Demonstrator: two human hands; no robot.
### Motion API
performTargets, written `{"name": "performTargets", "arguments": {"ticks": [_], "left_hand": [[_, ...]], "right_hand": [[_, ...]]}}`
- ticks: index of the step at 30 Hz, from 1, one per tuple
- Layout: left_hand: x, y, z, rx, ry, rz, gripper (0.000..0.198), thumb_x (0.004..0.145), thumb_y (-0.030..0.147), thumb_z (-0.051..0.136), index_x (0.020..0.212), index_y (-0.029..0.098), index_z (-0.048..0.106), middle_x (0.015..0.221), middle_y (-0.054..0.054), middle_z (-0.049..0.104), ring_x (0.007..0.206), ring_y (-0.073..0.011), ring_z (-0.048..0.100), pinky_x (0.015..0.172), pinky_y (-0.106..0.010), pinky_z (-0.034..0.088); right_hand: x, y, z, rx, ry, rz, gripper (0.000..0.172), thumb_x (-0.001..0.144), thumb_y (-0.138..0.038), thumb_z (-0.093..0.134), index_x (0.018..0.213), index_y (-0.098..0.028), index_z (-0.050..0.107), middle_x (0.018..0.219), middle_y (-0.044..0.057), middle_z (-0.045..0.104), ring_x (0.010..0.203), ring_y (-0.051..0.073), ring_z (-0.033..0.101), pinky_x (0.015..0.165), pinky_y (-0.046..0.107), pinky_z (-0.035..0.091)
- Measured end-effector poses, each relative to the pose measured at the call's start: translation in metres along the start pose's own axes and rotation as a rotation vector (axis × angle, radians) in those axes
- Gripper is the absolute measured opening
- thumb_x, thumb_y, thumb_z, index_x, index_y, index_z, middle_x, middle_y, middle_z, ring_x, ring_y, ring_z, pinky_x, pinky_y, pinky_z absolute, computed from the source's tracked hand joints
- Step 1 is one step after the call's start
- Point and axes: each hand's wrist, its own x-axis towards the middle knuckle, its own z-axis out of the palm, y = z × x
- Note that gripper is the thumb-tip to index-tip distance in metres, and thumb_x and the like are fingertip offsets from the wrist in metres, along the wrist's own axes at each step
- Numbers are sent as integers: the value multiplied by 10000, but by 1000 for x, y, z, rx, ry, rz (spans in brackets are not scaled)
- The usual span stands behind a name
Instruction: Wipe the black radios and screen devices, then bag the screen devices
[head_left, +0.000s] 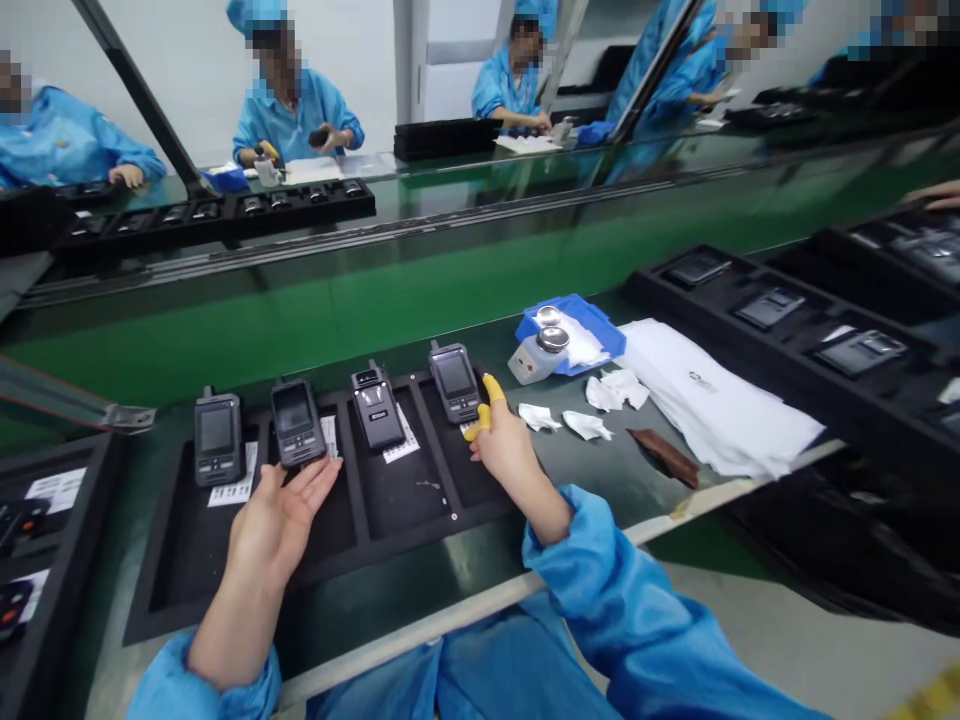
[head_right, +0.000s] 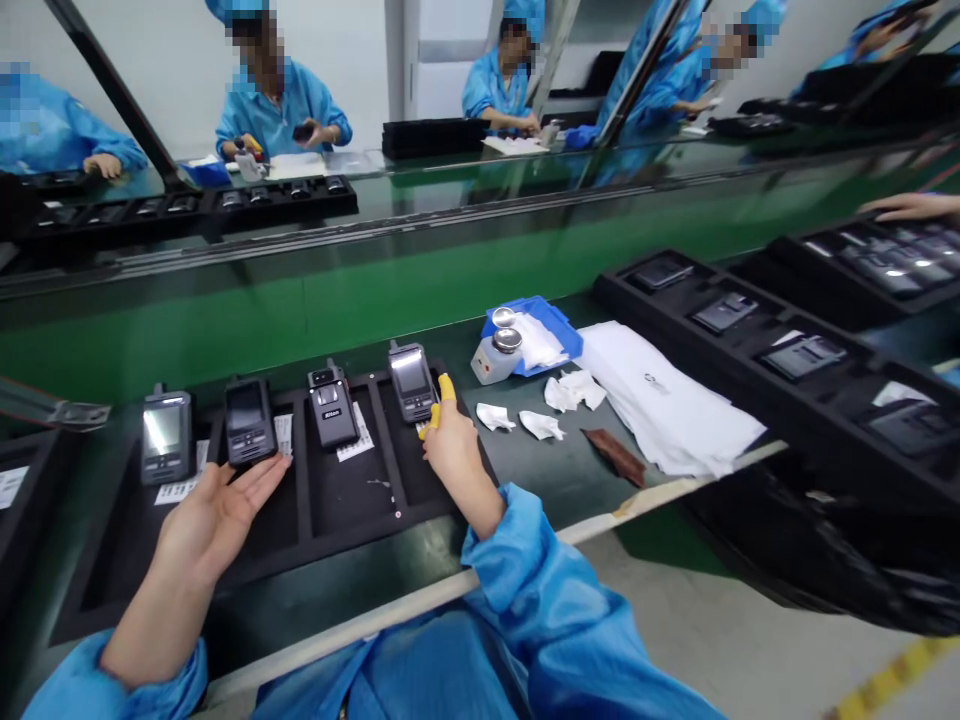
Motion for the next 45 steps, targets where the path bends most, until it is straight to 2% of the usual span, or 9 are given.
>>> {"name": "performTargets", "arguments": {"ticks": [7,11,17,23,26,29,34,38,45], "left_hand": [[-6,5,-21,137,-21,32,418,946,297,343,1321,112,334,1194,-320,554,961,-302,670,844,-476,530],[-11,-4,-32,223,-76,157,385,945,347,356,1245,112,415,946,-197,681,891,-260,688,872,-476,507],[-7,-25,-48,353,-143,577,344,853,494,510,1030,199,523,746,4,649,618,-134,633,653,-291,510],[-5,-24,-48,387,-133,594,317,842,476,529,1004,204,532,735,15,636,604,-128,606,650,-293,489],[-5,-24,-48,385,-132,588,327,833,479,541,1013,206,529,732,14,636,610,-130,602,652,-297,483],[-5,-25,-49,382,-163,598,356,819,501,555,1013,204,526,744,12,635,615,-128,600,649,-294,475],[-6,-26,-47,401,-183,618,380,800,515,572,1005,198,528,749,9,634,607,-125,598,619,-283,463],[-7,-27,-46,424,-176,618,373,808,506,557,1010,195,524,770,2,633,617,-126,600,619,-289,466],[-10,-29,-47,541,-181,609,355,826,490,541,1031,202,518,833,-4,624,667,-123,604,651,-282,473]], "right_hand": [[-3,-13,-8,-453,65,-95,552,899,-166,337,1443,-103,262,770,99,677,688,209,648,686,326,502],[-25,-35,2,-584,145,-230,549,927,-266,362,1445,-113,264,920,141,672,831,262,650,768,379,493],[-48,-56,55,-665,-98,-510,825,813,-533,552,1438,-83,258,1056,193,571,772,232,636,662,317,522],[-44,-55,65,-625,-112,-502,861,810,-448,597,1441,-27,190,1066,220,541,815,251,634,709,352,530],[-45,-53,59,-454,-94,-469,780,791,-368,611,1412,-52,258,1097,204,543,881,271,626,780,400,516],[-40,-54,53,20,-76,-299,704,700,-347,678,1304,-131,387,945,84,589,807,223,626,807,403,507],[-29,-68,55,964,-415,126,208,784,-262,543,970,-192,481,650,-53,530,476,87,543,560,240,507],[-29,-70,61,1085,-532,228,243,902,-237,262,836,-154,480,610,25,588,500,102,597,581,238,531],[-33,-52,59,1191,-542,282,224,908,-147,256,922,-120,478,718,89,645,658,155,687,828,365,544]]}}
